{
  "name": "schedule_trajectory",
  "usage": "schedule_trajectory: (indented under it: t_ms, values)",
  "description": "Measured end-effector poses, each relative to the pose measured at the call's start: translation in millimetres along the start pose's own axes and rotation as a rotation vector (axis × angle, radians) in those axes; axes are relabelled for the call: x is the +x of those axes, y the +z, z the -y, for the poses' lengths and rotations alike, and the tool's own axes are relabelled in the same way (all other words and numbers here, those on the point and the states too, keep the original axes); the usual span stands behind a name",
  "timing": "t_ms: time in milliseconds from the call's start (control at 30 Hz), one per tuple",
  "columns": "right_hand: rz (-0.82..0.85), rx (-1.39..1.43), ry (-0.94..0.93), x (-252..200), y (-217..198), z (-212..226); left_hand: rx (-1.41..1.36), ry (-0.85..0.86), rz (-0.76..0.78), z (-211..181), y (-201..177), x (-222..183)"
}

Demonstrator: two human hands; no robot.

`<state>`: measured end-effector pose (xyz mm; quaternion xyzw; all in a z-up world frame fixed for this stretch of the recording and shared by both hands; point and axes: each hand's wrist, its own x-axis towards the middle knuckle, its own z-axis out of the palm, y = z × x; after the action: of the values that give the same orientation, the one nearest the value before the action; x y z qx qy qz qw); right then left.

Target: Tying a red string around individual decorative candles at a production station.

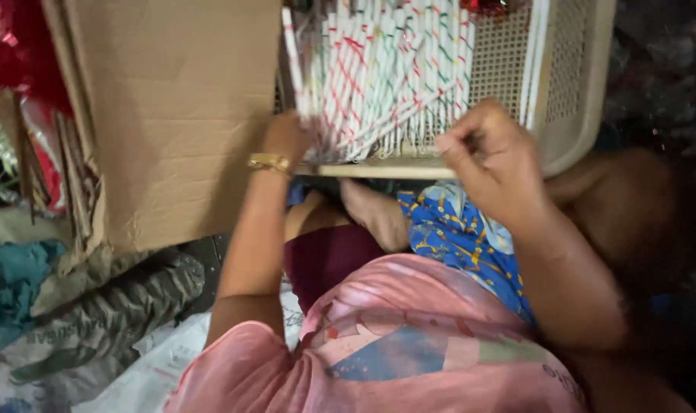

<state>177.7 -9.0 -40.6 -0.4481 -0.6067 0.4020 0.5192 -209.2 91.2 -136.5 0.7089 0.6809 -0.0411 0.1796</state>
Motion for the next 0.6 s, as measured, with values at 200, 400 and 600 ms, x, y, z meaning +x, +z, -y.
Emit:
schedule_trajectory:
  t_ms: [200, 400, 600]
  values:
    - [0.299, 0.325, 0.07, -13, 12, 9, 0.29, -0.075, -0.011, -38, -4, 25]
    - [0.76, 0.56, -0.171, 2, -2, 47, -0.226, 0.006, 0.196, -254, -21, 39]
    - [0.893, 0.646, -0.265, 10, -20, 38, -0.269, 0.202, 0.227, -330, 95, 86]
